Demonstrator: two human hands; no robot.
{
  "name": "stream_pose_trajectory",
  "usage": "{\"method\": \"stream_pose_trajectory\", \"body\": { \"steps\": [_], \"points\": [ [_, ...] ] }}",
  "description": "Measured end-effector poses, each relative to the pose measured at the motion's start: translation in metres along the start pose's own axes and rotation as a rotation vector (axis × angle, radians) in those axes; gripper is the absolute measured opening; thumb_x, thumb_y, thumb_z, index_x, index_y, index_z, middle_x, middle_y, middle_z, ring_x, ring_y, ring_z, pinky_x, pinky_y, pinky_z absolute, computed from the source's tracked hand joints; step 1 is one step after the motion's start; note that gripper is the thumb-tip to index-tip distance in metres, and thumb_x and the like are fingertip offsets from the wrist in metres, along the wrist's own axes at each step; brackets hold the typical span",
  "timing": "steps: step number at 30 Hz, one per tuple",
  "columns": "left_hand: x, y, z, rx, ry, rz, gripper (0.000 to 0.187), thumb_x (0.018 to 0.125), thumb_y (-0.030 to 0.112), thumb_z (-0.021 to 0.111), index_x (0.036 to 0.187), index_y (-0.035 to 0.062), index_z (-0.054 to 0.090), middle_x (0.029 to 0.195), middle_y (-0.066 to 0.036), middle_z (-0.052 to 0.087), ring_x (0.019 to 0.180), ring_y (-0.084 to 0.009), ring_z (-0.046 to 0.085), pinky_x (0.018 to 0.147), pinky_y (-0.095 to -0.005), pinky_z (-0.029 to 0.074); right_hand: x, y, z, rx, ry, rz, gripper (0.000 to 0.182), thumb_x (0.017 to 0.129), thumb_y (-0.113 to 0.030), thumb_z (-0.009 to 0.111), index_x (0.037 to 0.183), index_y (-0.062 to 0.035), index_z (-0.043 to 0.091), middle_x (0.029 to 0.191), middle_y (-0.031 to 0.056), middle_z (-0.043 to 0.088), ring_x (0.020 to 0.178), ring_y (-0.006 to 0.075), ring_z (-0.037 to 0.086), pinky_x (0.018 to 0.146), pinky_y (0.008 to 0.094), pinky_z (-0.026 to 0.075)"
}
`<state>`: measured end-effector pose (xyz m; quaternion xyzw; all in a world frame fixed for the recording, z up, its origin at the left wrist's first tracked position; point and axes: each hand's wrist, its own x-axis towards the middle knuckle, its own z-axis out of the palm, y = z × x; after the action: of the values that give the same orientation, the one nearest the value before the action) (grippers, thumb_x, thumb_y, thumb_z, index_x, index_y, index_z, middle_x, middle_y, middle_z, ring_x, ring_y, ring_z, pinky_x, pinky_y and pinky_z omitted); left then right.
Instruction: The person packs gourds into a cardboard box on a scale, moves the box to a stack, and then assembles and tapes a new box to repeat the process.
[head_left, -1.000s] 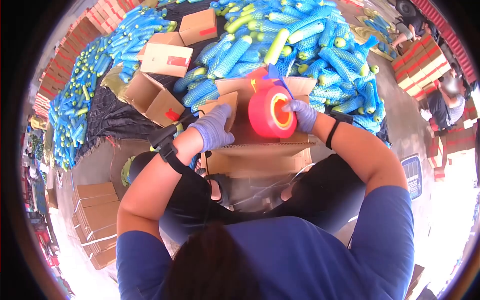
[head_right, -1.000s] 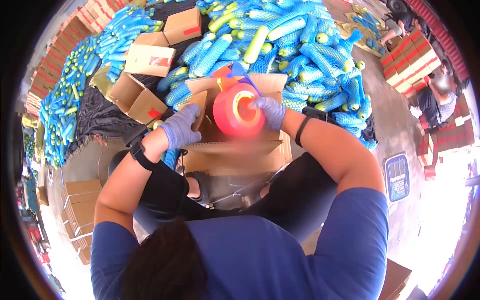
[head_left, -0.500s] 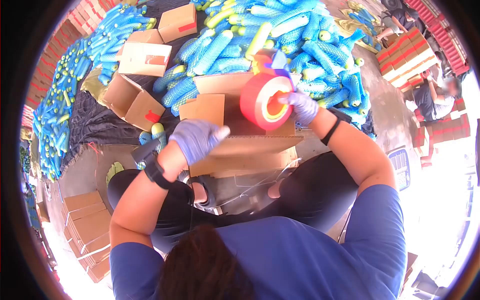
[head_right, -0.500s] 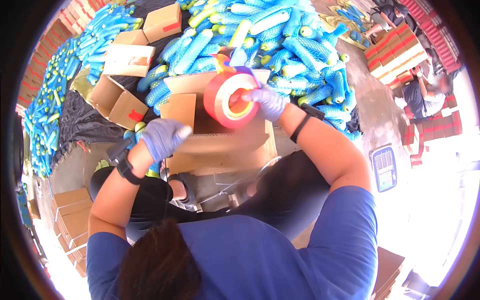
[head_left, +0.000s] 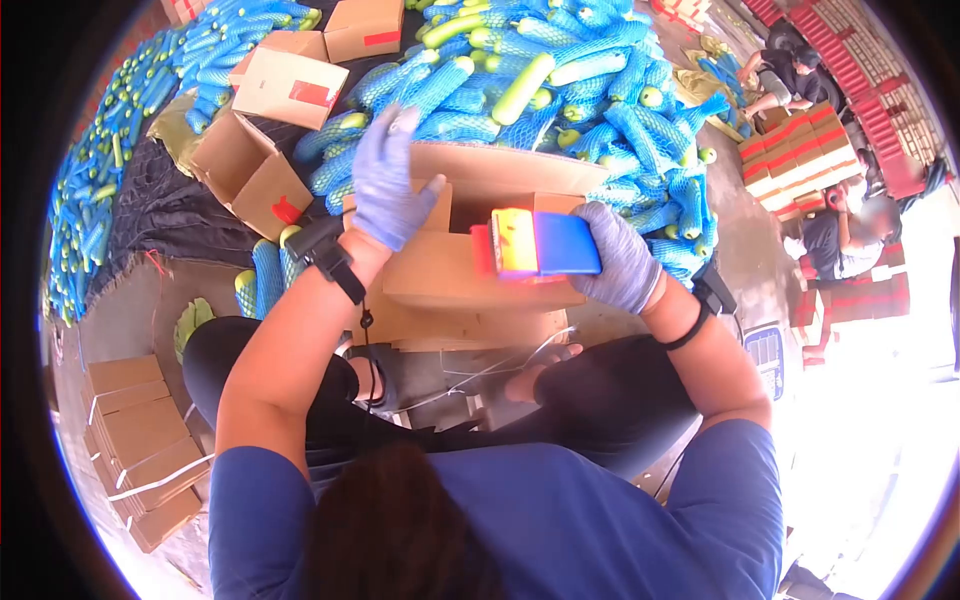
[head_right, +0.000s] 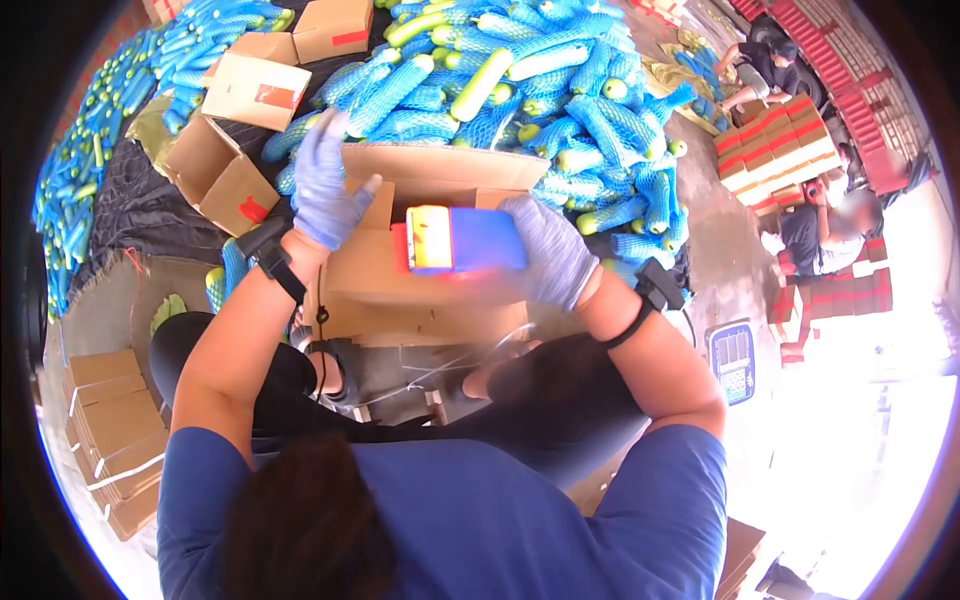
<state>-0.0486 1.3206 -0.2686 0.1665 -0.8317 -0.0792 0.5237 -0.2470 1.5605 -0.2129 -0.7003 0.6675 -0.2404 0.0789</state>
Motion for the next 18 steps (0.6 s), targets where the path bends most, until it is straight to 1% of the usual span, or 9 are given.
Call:
{"method": "stream_pose_trajectory", "body": {
  "steps": [2, 4, 5, 6, 8, 9, 10, 12, 18],
  "points": [
    [0.012, -0.002, 0.007, -0.031, -0.079, 0.088, 0.078, 0.071, 0.001, 0.072, 0.143, 0.0077, 0.041, 0.128, -0.02, 0.053, 0.113, -0.0387, 0.054, 0.096, -0.0475, 0.045, 0.003, -0.007, -0.004, -0.021, -0.012, -0.049, 0.053, 0.067, -0.007, 0.073, 0.115, -0.0026, 0.051, 0.1, 0.0205, 0.059, 0.089, 0.0414, 0.06, 0.08, 0.0429, 0.051],
    [0.011, -0.005, 0.014, 0.14, -0.571, 0.216, 0.061, 0.076, 0.001, 0.065, 0.134, 0.0139, 0.053, 0.116, -0.015, 0.061, 0.108, -0.0378, 0.057, 0.095, -0.0474, 0.045, 0.001, -0.005, -0.002, -0.057, 0.017, -0.044, 0.054, 0.067, -0.007, 0.073, 0.116, -0.0024, 0.05, 0.098, 0.0205, 0.06, 0.088, 0.041, 0.06, 0.08, 0.0433, 0.051],
    [0.012, -0.01, 0.019, -0.007, -0.535, 0.076, 0.042, 0.078, 0.001, 0.062, 0.117, 0.0162, 0.065, 0.1, -0.01, 0.066, 0.099, -0.0353, 0.061, 0.091, -0.046, 0.047, 0.001, -0.006, -0.003, -0.061, 0.011, -0.047, 0.054, 0.067, -0.007, 0.073, 0.116, -0.0024, 0.05, 0.098, 0.0205, 0.06, 0.088, 0.041, 0.06, 0.08, 0.0433, 0.051],
    [0.007, -0.012, 0.019, -0.007, -0.53, 0.071, 0.042, 0.078, 0.001, 0.062, 0.117, 0.0162, 0.065, 0.1, -0.01, 0.066, 0.099, -0.0353, 0.061, 0.091, -0.046, 0.047, 0.002, -0.007, -0.004, -0.053, -0.014, -0.051, 0.053, 0.068, -0.007, 0.073, 0.116, -0.0022, 0.051, 0.098, 0.0204, 0.06, 0.089, 0.0412, 0.061, 0.079, 0.0437, 0.051],
    [0.008, 0.004, 0.0, 0.228, -0.667, 0.022, 0.025, 0.075, 0.002, 0.065, 0.093, 0.0165, 0.074, 0.097, -0.009, 0.07, 0.095, -0.0284, 0.066, 0.083, -0.0426, 0.052, 0.002, -0.007, -0.004, -0.046, -0.041, -0.06, 0.053, 0.068, -0.007, 0.073, 0.116, -0.002, 0.051, 0.097, 0.0204, 0.06, 0.089, 0.0413, 0.061, 0.079, 0.0442, 0.051],
    [0.006, 0.013, -0.003, 0.299, -0.877, -0.022, 0.023, 0.074, 0.0, 0.064, 0.089, 0.0139, 0.074, 0.097, -0.01, 0.069, 0.095, -0.0299, 0.065, 0.083, -0.0435, 0.053, 0.0, -0.006, -0.003, -0.045, -0.001, -0.045, 0.055, 0.068, -0.007, 0.073, 0.118, -0.0016, 0.051, 0.099, 0.0209, 0.061, 0.091, 0.0417, 0.062, 0.081, 0.044, 0.052],
    [-0.013, 0.009, -0.003, 0.302, -0.874, -0.023, 0.023, 0.074, 0.0, 0.064, 0.089, 0.0139, 0.074, 0.097, -0.01, 0.069, 0.095, -0.0299, 0.065, 0.083, -0.0435, 0.053, -0.001, -0.005, -0.002, -0.044, 0.04, -0.029, 0.057, 0.069, -0.007, 0.074, 0.121, -0.0012, 0.051, 0.102, 0.0215, 0.061, 0.094, 0.042, 0.062, 0.083, 0.0438, 0.052],
    [-0.062, -0.012, 0.005, -0.271, -0.629, -0.029, 0.023, 0.075, 0.001, 0.064, 0.094, 0.0116, 0.073, 0.1, -0.011, 0.069, 0.099, -0.0319, 0.064, 0.088, -0.0421, 0.052, -0.003, -0.001, -0.002, -0.037, 0.048, -0.051, 0.063, 0.069, -0.006, 0.073, 0.128, -0.0007, 0.049, 0.108, 0.0222, 0.061, 0.099, 0.0405, 0.062, 0.087, 0.0426, 0.051],
    [-0.058, 0.019, -0.018, -0.089, -0.759, -0.054, 0.027, 0.077, 0.005, 0.063, 0.103, 0.0037, 0.069, 0.112, -0.017, 0.066, 0.107, -0.0364, 0.06, 0.096, -0.042, 0.048, 0.012, -0.005, -0.014, 0.167, 0.129, -0.181, 0.083, 0.075, -0.015, 0.079, 0.147, -0.0038, 0.039, 0.124, 0.0216, 0.056, 0.113, 0.0344, 0.058, 0.099, 0.0387, 0.046]
  ]
}}
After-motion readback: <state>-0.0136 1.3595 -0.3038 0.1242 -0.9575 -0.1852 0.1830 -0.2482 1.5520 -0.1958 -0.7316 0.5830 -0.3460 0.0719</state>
